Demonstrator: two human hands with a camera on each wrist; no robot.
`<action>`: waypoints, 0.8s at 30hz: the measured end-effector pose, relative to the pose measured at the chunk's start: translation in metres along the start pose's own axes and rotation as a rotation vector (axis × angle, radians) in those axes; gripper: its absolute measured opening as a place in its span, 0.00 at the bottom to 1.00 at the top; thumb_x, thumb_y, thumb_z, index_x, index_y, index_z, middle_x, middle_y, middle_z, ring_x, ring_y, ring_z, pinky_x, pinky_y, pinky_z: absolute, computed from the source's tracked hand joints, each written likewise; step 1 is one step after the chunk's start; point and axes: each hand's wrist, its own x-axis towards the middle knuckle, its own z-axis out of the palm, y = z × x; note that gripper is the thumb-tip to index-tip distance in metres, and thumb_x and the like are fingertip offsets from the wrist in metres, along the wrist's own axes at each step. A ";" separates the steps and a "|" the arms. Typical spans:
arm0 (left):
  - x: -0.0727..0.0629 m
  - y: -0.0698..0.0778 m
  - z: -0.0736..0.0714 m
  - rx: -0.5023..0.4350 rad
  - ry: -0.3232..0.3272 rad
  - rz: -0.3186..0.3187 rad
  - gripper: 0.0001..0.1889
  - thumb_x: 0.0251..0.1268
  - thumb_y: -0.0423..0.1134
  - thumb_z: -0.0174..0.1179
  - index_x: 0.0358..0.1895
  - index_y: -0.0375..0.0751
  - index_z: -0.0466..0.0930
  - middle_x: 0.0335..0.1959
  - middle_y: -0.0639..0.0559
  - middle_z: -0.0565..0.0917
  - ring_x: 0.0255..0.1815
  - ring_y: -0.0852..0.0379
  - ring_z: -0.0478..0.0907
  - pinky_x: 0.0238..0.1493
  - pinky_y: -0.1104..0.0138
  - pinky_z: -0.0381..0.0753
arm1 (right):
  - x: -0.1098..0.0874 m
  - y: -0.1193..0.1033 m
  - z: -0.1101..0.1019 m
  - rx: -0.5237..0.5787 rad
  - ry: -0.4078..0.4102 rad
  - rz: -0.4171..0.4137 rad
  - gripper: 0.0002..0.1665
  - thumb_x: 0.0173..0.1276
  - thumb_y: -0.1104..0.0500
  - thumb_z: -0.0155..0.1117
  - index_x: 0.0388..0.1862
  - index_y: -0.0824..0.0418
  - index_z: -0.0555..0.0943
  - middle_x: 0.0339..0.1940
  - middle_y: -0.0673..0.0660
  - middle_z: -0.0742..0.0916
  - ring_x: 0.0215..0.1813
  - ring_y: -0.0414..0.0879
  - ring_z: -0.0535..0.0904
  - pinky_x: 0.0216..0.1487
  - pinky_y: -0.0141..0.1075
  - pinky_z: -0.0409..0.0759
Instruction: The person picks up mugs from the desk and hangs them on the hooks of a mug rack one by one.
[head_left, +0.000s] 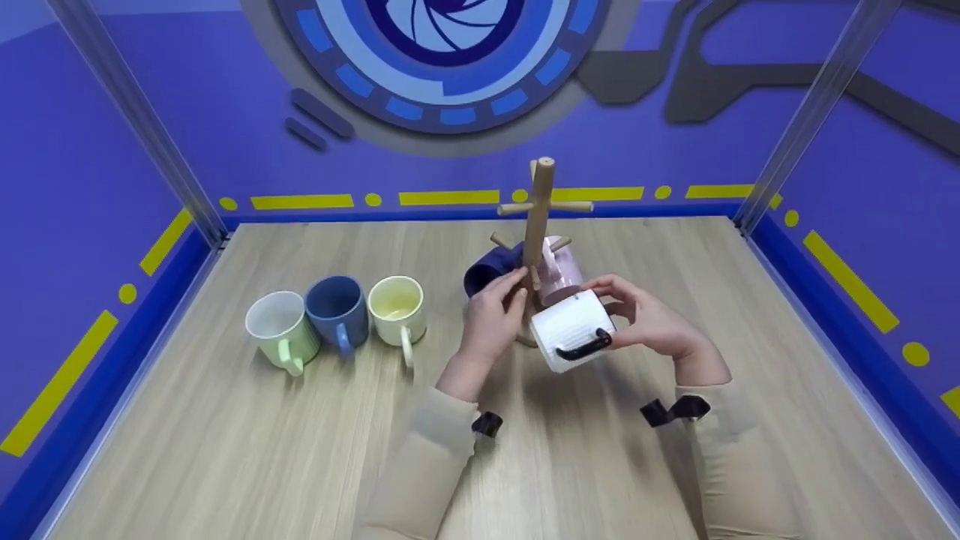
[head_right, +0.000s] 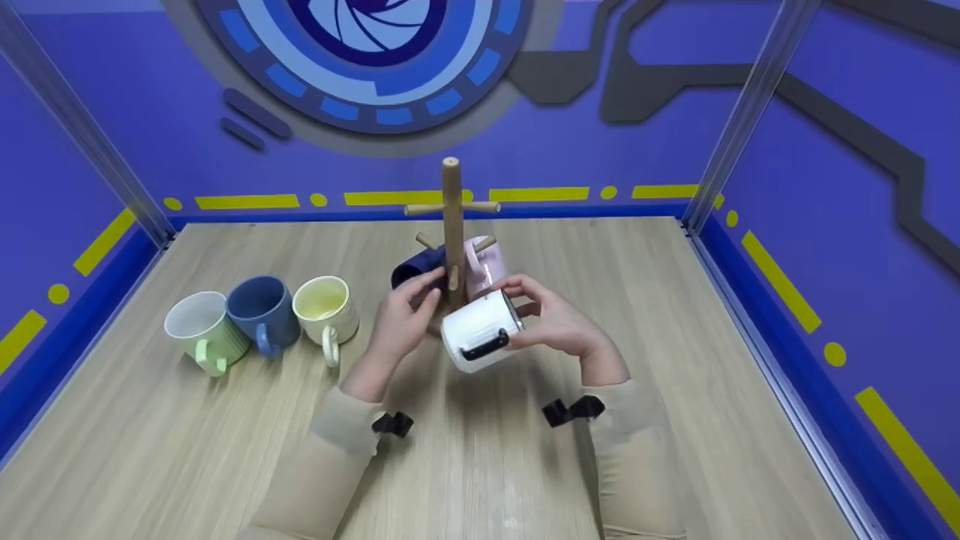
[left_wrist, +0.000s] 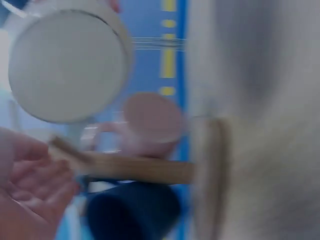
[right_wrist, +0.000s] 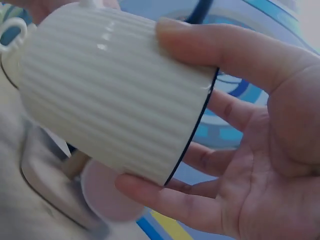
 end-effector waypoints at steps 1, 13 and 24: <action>-0.001 0.006 -0.008 -0.011 -0.033 -0.038 0.17 0.76 0.36 0.59 0.61 0.33 0.83 0.60 0.38 0.86 0.63 0.44 0.83 0.66 0.55 0.81 | 0.002 -0.002 0.003 0.021 0.000 0.007 0.45 0.52 0.71 0.75 0.69 0.69 0.68 0.60 0.51 0.81 0.60 0.51 0.79 0.56 0.36 0.81; 0.000 0.018 -0.045 -0.085 -0.511 -0.134 0.41 0.53 0.47 0.80 0.71 0.40 0.75 0.65 0.44 0.82 0.61 0.49 0.78 0.68 0.50 0.77 | 0.019 -0.017 0.026 0.266 0.055 0.336 0.31 0.68 0.62 0.66 0.68 0.53 0.67 0.56 0.53 0.79 0.49 0.48 0.82 0.39 0.47 0.90; 0.000 -0.005 -0.035 -0.164 -0.511 -0.332 0.31 0.55 0.41 0.78 0.60 0.31 0.81 0.52 0.40 0.88 0.49 0.55 0.83 0.53 0.65 0.84 | 0.024 -0.009 0.029 0.214 0.032 0.490 0.44 0.76 0.42 0.57 0.78 0.64 0.55 0.44 0.52 0.83 0.42 0.42 0.81 0.37 0.31 0.80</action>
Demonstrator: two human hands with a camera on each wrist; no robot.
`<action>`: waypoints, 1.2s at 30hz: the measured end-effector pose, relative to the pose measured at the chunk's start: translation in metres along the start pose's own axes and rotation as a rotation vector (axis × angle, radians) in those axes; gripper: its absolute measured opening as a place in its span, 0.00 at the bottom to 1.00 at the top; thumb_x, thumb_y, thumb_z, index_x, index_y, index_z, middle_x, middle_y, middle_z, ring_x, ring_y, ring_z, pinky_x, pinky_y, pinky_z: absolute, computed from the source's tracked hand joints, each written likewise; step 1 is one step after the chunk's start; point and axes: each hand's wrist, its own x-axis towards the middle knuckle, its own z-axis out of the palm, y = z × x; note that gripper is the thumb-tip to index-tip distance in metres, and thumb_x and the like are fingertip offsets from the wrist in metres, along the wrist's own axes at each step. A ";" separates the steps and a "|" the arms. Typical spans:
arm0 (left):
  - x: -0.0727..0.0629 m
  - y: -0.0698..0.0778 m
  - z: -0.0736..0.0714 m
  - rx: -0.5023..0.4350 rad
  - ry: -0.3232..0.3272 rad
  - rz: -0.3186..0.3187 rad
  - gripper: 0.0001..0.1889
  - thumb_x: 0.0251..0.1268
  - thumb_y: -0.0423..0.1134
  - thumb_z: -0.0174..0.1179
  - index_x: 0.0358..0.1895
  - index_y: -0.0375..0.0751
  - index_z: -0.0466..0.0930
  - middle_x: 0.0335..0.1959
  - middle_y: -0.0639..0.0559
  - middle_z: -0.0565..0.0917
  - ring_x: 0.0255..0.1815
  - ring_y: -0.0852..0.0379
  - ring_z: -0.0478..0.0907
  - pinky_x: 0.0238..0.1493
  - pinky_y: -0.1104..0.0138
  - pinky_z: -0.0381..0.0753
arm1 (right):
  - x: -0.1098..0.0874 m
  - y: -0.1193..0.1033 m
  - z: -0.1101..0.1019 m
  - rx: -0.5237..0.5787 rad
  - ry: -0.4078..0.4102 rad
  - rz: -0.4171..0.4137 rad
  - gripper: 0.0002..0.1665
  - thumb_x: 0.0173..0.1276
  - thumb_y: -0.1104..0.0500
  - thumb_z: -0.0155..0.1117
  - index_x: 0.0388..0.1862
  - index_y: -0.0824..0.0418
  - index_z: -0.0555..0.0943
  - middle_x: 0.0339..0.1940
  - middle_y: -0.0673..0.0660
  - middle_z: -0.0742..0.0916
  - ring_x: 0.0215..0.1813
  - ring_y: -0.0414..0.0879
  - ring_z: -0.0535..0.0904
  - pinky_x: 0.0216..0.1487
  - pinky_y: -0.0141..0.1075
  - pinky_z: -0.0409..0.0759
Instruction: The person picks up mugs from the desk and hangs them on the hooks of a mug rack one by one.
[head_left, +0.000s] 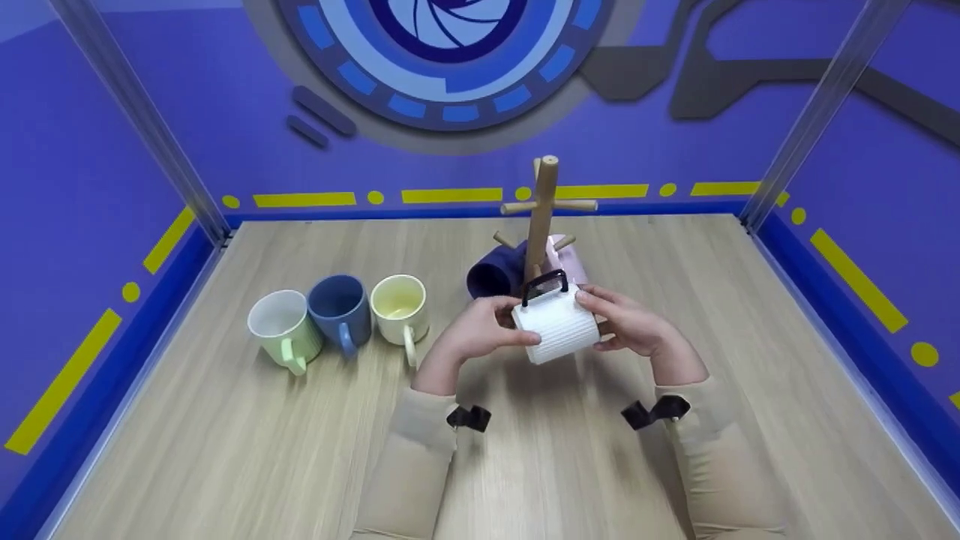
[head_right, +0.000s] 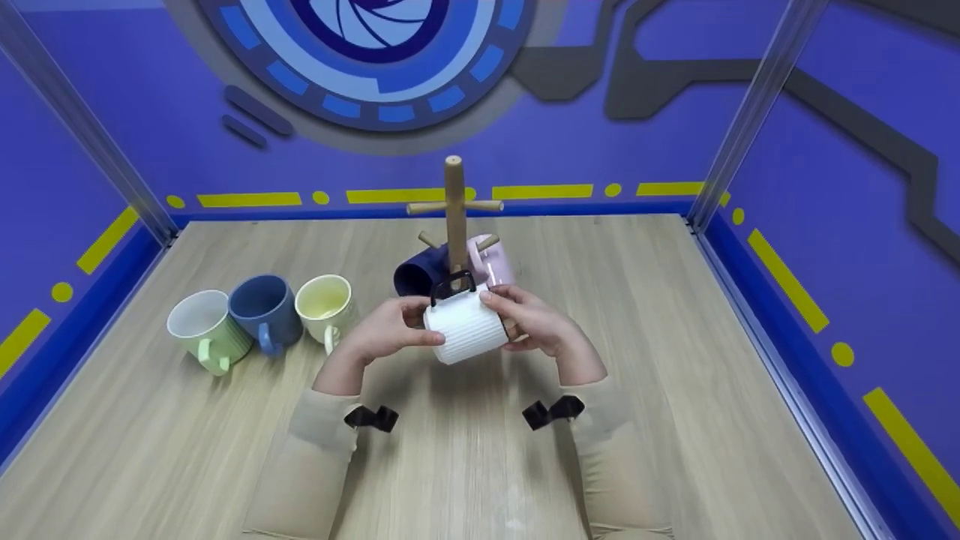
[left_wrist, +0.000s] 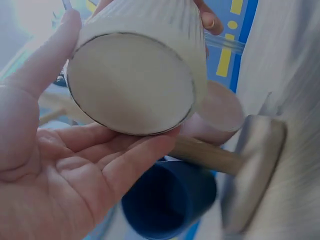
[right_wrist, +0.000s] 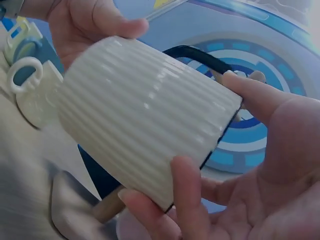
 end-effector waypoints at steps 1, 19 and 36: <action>0.002 -0.003 0.001 -0.024 -0.002 -0.014 0.29 0.56 0.41 0.77 0.59 0.30 0.82 0.51 0.40 0.88 0.47 0.57 0.83 0.51 0.67 0.84 | 0.000 0.001 -0.001 -0.026 -0.009 -0.002 0.46 0.76 0.43 0.59 0.79 0.65 0.54 0.49 0.54 0.82 0.43 0.42 0.80 0.37 0.30 0.80; 0.021 -0.035 0.022 -0.608 -0.005 -0.297 0.18 0.71 0.30 0.62 0.58 0.19 0.76 0.38 0.49 0.86 0.41 0.57 0.85 0.67 0.47 0.80 | 0.021 0.011 0.005 -0.180 0.209 0.057 0.48 0.68 0.46 0.69 0.76 0.72 0.64 0.62 0.63 0.80 0.43 0.39 0.77 0.41 0.31 0.81; 0.022 -0.041 0.020 -0.583 0.073 -0.283 0.18 0.73 0.27 0.59 0.61 0.18 0.76 0.41 0.46 0.86 0.43 0.55 0.85 0.65 0.48 0.81 | 0.029 0.016 0.023 -0.268 0.308 -0.051 0.46 0.65 0.49 0.75 0.71 0.73 0.68 0.55 0.65 0.84 0.40 0.44 0.79 0.37 0.38 0.83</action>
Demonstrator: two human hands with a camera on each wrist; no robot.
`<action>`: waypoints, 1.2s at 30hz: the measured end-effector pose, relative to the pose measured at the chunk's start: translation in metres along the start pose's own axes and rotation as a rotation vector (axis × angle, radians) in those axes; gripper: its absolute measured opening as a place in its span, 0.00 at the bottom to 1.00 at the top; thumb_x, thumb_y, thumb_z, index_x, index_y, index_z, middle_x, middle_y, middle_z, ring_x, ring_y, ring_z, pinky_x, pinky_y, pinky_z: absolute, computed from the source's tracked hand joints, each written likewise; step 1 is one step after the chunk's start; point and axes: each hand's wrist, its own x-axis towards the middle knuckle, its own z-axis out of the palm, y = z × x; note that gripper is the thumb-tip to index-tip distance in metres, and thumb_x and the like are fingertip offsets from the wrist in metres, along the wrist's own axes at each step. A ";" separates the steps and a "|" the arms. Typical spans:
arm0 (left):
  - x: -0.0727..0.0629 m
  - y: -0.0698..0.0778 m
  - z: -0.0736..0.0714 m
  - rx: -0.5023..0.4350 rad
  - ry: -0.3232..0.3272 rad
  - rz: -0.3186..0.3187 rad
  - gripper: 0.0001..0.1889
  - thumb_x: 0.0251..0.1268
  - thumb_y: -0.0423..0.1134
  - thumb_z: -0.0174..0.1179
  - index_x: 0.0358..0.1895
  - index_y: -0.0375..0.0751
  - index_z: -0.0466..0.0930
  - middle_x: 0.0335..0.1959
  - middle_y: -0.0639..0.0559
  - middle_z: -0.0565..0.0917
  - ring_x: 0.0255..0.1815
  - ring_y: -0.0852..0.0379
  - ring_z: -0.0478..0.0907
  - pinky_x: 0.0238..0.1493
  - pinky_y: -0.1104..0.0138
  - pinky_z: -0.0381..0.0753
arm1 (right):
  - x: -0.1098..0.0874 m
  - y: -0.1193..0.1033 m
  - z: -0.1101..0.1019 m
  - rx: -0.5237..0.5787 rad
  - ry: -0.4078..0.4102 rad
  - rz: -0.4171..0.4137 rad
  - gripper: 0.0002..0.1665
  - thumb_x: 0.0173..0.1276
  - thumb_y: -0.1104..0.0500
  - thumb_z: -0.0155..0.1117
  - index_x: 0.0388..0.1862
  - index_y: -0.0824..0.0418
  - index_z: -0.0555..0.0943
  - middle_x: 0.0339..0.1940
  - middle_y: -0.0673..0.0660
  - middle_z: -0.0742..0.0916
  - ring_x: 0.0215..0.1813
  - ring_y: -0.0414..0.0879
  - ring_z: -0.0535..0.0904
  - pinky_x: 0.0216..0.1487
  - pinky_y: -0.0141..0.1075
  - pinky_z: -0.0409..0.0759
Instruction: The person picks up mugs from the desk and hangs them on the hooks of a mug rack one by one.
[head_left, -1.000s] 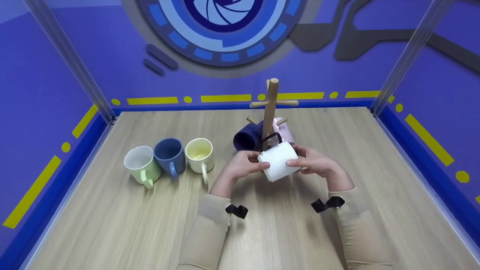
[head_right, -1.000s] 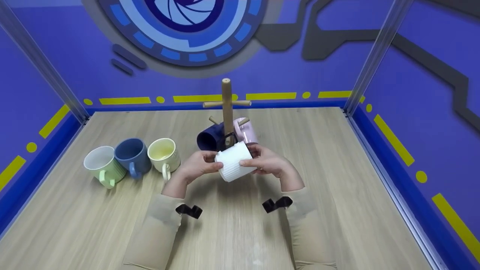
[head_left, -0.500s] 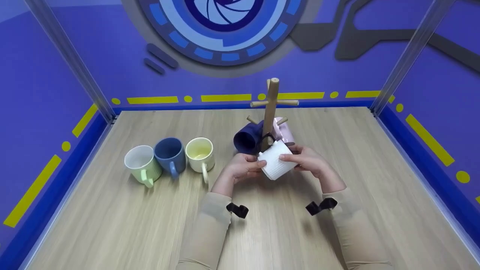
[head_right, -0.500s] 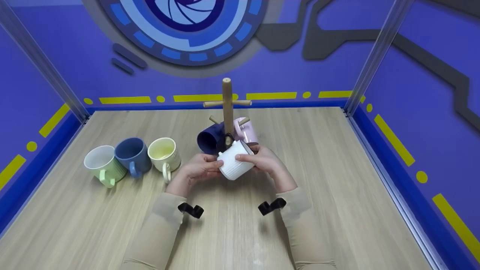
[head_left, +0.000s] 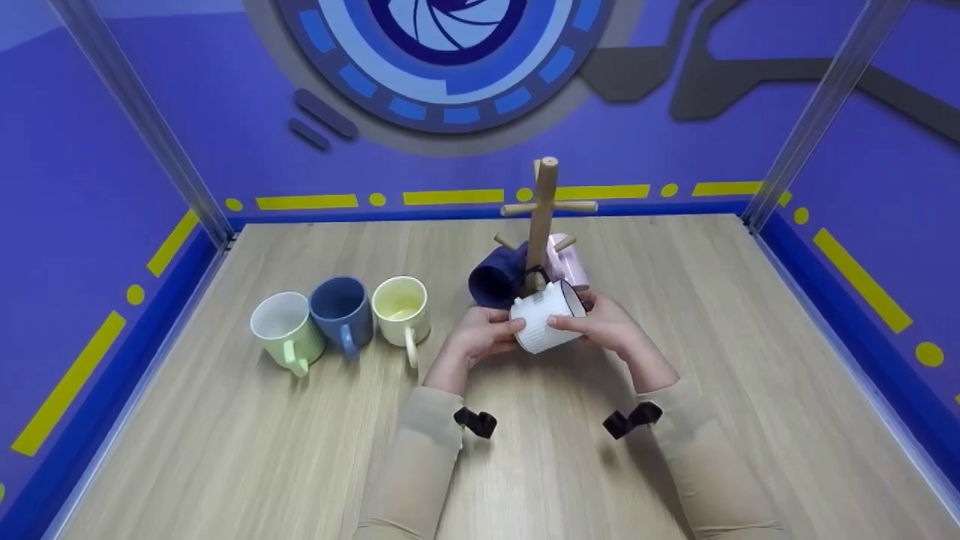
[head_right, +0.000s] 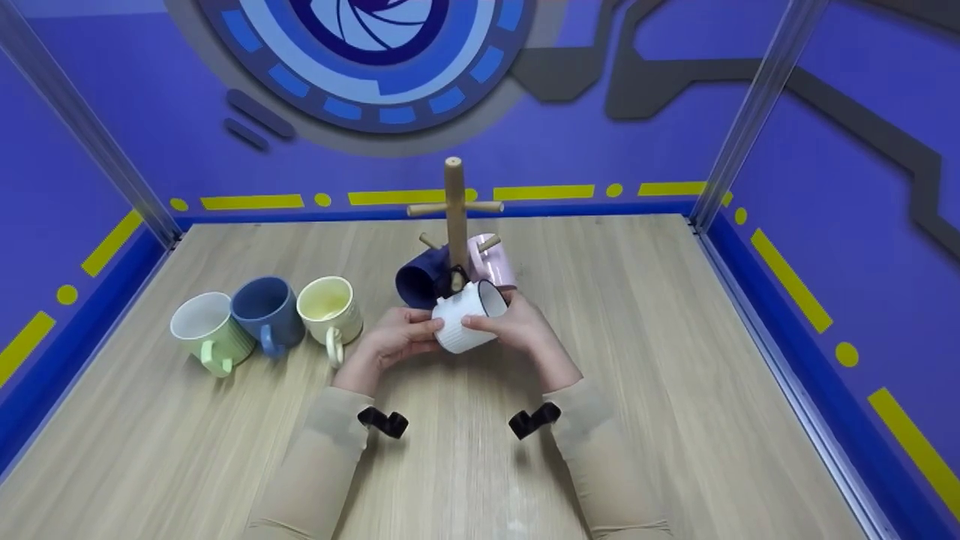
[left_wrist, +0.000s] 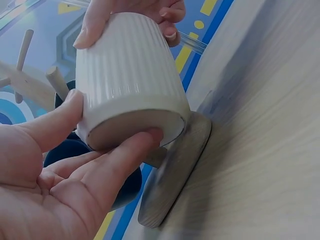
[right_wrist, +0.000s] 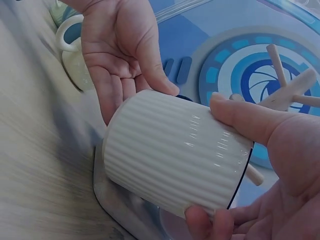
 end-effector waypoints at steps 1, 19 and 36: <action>0.000 0.000 0.000 0.009 0.005 0.000 0.19 0.73 0.27 0.59 0.61 0.18 0.76 0.43 0.43 0.87 0.44 0.55 0.85 0.66 0.48 0.81 | 0.000 0.000 0.001 -0.002 0.005 -0.004 0.45 0.64 0.49 0.76 0.71 0.73 0.68 0.55 0.65 0.84 0.40 0.44 0.79 0.36 0.37 0.83; -0.041 0.045 -0.008 0.524 0.133 -0.003 0.17 0.77 0.41 0.59 0.53 0.27 0.84 0.46 0.35 0.90 0.47 0.44 0.90 0.51 0.58 0.89 | 0.000 0.001 0.004 -0.020 0.022 0.027 0.49 0.65 0.47 0.75 0.71 0.75 0.64 0.63 0.71 0.80 0.51 0.51 0.80 0.48 0.45 0.87; -0.097 0.062 -0.087 1.037 0.448 -0.259 0.22 0.62 0.54 0.71 0.18 0.42 0.81 0.11 0.55 0.74 0.21 0.57 0.74 0.30 0.64 0.68 | 0.001 0.002 0.004 -0.027 0.008 0.019 0.50 0.65 0.48 0.75 0.71 0.76 0.62 0.63 0.75 0.78 0.50 0.52 0.81 0.44 0.42 0.87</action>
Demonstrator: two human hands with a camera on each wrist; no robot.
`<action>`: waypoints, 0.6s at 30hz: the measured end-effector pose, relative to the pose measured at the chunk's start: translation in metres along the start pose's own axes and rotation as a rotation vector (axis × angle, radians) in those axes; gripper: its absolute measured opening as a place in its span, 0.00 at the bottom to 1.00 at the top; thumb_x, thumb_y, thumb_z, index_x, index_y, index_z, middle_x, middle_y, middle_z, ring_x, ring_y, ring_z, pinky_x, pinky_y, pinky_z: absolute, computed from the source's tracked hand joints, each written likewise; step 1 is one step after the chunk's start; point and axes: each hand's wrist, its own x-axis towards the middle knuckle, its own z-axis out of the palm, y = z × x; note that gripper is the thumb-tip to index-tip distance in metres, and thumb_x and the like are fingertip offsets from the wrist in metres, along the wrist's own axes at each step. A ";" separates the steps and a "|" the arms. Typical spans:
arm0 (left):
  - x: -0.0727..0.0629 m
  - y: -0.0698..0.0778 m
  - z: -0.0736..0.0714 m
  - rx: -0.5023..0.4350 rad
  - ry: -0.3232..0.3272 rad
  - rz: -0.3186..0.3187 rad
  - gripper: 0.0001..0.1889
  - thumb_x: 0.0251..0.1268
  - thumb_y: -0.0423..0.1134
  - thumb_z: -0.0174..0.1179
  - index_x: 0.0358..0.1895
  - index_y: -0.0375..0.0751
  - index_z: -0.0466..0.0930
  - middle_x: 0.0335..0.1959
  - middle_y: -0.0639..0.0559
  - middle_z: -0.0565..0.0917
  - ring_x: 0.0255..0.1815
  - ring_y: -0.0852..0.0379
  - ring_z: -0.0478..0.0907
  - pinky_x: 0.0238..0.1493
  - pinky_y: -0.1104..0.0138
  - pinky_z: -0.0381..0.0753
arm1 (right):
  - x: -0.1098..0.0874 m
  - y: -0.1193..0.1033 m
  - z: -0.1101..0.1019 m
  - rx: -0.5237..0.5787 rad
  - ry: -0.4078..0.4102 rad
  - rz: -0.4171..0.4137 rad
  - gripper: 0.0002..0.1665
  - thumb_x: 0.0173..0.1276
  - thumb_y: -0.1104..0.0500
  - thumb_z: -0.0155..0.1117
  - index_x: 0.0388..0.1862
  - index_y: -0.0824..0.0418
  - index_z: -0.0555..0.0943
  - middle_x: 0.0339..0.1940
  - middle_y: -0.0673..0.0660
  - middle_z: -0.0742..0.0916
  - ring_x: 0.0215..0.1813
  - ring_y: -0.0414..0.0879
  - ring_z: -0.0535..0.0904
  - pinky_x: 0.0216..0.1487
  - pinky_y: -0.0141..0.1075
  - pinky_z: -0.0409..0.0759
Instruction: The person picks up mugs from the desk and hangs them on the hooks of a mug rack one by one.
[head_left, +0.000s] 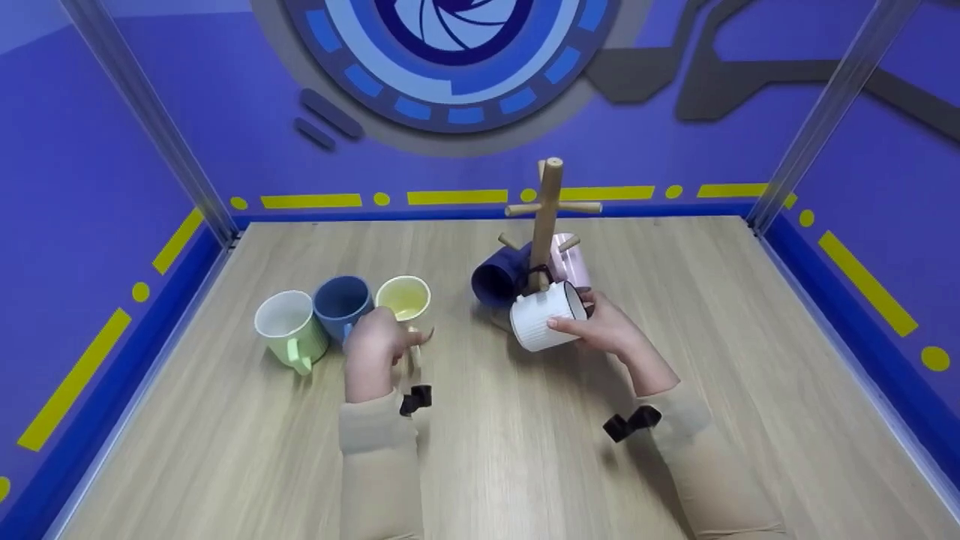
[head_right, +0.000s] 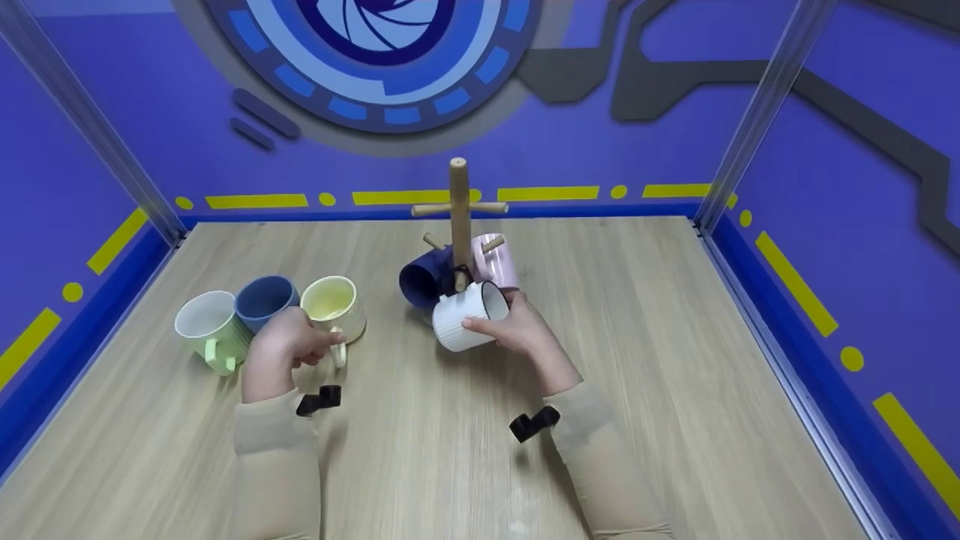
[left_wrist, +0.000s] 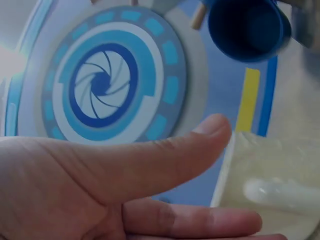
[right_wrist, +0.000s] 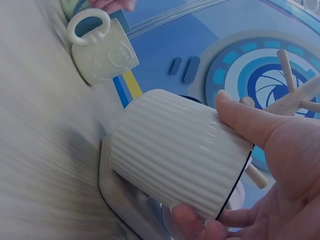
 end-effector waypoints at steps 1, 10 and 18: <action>0.003 -0.002 0.002 -0.009 -0.025 -0.005 0.21 0.61 0.53 0.72 0.19 0.42 0.80 0.12 0.54 0.74 0.20 0.57 0.73 0.28 0.64 0.68 | -0.001 0.000 0.000 -0.002 -0.003 0.002 0.51 0.65 0.48 0.75 0.72 0.76 0.61 0.64 0.75 0.78 0.51 0.53 0.81 0.45 0.43 0.88; 0.019 -0.004 0.016 -0.015 -0.107 -0.029 0.11 0.58 0.41 0.75 0.28 0.36 0.87 0.13 0.52 0.76 0.18 0.57 0.74 0.23 0.67 0.71 | -0.001 -0.001 -0.001 0.005 -0.019 0.006 0.55 0.66 0.48 0.74 0.78 0.74 0.55 0.67 0.76 0.76 0.51 0.54 0.82 0.45 0.42 0.88; 0.012 -0.005 0.008 0.114 0.052 0.017 0.06 0.55 0.36 0.68 0.32 0.39 0.82 0.38 0.42 0.88 0.39 0.45 0.82 0.49 0.52 0.81 | -0.005 -0.003 -0.003 -0.101 0.021 -0.037 0.59 0.63 0.48 0.77 0.78 0.74 0.55 0.63 0.76 0.78 0.53 0.58 0.82 0.47 0.40 0.84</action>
